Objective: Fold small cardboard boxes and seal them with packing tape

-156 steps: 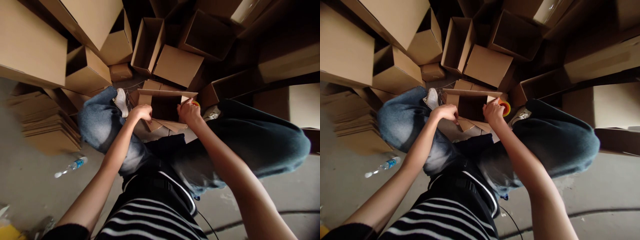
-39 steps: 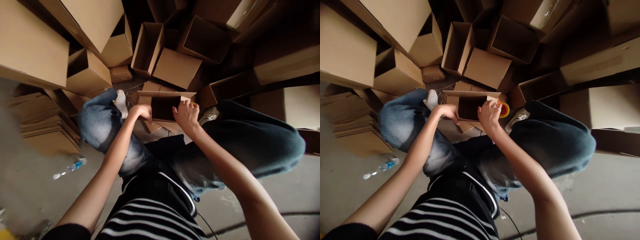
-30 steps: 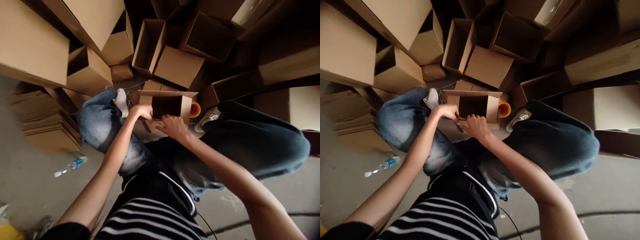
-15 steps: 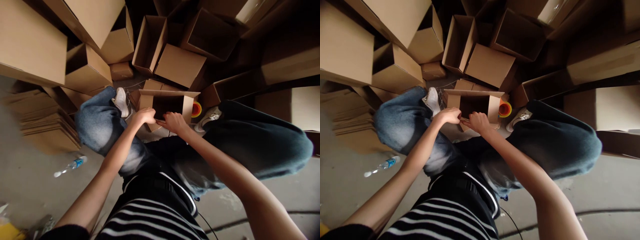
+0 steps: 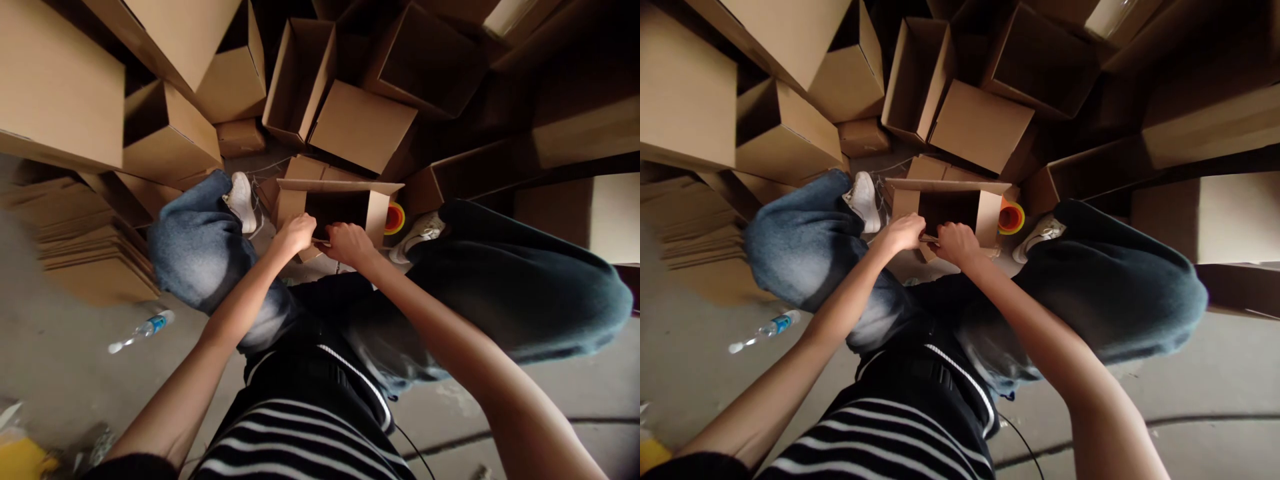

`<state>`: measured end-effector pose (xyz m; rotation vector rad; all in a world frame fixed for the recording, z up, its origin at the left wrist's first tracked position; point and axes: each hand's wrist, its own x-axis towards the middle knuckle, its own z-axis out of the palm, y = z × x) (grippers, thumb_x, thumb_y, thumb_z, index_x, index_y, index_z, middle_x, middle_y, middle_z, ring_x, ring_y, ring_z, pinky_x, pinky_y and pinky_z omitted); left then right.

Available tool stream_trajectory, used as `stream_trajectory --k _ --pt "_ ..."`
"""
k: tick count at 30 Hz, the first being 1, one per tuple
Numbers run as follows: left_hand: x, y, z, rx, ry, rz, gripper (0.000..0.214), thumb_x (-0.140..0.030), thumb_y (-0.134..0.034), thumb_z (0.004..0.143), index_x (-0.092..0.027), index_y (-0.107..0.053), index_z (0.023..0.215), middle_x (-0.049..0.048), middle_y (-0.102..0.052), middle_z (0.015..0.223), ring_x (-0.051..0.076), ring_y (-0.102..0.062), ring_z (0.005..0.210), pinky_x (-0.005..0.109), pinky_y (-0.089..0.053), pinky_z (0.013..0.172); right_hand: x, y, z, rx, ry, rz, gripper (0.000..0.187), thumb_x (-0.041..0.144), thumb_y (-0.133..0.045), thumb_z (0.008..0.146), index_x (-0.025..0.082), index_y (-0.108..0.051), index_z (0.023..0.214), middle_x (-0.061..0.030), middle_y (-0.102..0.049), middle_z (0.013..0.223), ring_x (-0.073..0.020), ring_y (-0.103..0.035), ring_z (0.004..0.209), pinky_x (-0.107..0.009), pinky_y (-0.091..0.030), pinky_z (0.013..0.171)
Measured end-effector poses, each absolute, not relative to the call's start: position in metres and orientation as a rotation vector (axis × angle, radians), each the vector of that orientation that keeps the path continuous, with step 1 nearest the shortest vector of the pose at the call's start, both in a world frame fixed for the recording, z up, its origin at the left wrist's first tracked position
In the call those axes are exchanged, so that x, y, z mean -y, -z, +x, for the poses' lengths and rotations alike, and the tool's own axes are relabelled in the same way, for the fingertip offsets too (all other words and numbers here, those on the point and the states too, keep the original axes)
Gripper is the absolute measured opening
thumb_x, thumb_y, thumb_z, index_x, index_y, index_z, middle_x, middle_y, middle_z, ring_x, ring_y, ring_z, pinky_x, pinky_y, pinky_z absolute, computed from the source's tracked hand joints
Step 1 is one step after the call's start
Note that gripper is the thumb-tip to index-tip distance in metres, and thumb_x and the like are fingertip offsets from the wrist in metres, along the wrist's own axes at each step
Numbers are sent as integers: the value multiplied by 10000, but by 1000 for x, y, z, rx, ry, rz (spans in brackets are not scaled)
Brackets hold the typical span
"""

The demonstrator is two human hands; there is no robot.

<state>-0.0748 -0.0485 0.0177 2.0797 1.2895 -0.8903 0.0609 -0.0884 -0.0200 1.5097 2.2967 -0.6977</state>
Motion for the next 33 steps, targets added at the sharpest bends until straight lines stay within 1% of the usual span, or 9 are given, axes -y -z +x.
stream_trajectory --k 3,6,11,15,20,23,25,30,33 --pt "42 -16 -72 -1256 932 2048 324 -110 -691 799 -96 -741 1118 173 -730 1146 265 -677 1127 254 -523 915 86 22 62 -2288 696 1501 503 557 -520 938 122 -724 1087 -192 -744 1009 -316 -713 944 -326 -476 726" --pt "37 -16 -72 -1248 958 2004 341 -149 -751 764 -96 -752 1101 173 -740 1113 272 -694 1087 261 -535 880 82 23 63 -2278 707 1494 517 581 -529 931 134 -737 1088 -191 -750 984 -315 -708 951 -330 -476 734" --pt "38 -22 -80 -1335 868 1993 336 -295 -756 794 -95 -771 1064 190 -748 1050 300 -717 1012 288 -544 808 74 21 63 -2297 718 1496 608 651 -453 945 139 -752 1076 -201 -751 967 -319 -709 953 -337 -478 746" --pt "40 -21 -85 -1367 807 1977 342 -349 -758 789 -115 -782 1037 182 -754 1043 291 -726 966 279 -535 737 73 23 60 -2300 717 1467 660 685 -432 937 122 -751 1065 -209 -747 969 -326 -707 965 -337 -477 750" --pt "38 -16 -84 -1303 844 2015 312 -344 -785 756 -136 -796 988 157 -769 1011 275 -716 985 269 -526 745 80 19 57 -2277 715 1436 596 615 -427 974 120 -705 1154 -198 -729 1074 -303 -704 981 -331 -472 747" --pt "39 -14 -81 -1282 786 2025 297 -338 -784 752 -131 -798 964 153 -773 957 276 -720 961 281 -524 747 82 6 65 -2262 636 1464 633 623 -407 980 85 -688 1158 -216 -709 1112 -322 -678 1047 -338 -475 754" --pt "40 -14 -79 -1266 746 2030 274 -347 -785 746 -136 -800 922 143 -773 910 273 -727 933 285 -522 746 80 -6 75 -2256 583 1498 681 659 -435 956 61 -666 1186 -232 -698 1136 -339 -646 1113 -335 -475 782" --pt "40 -13 -76 -1266 765 2028 205 -352 -793 734 -192 -798 861 82 -776 879 237 -735 900 254 -514 727 70 -30 98 -2076 740 1603 688 740 -508 877 121 -703 1106 -188 -717 1117 -308 -684 1009 -336 -481 783" --pt "38 -13 -76 -1257 776 2041 209 -324 -790 730 -184 -799 884 87 -781 911 235 -735 891 251 -504 702 68 -37 107 -2007 748 1632 706 764 -582 809 132 -707 1098 -189 -726 1069 -324 -691 975 -351 -482 770"
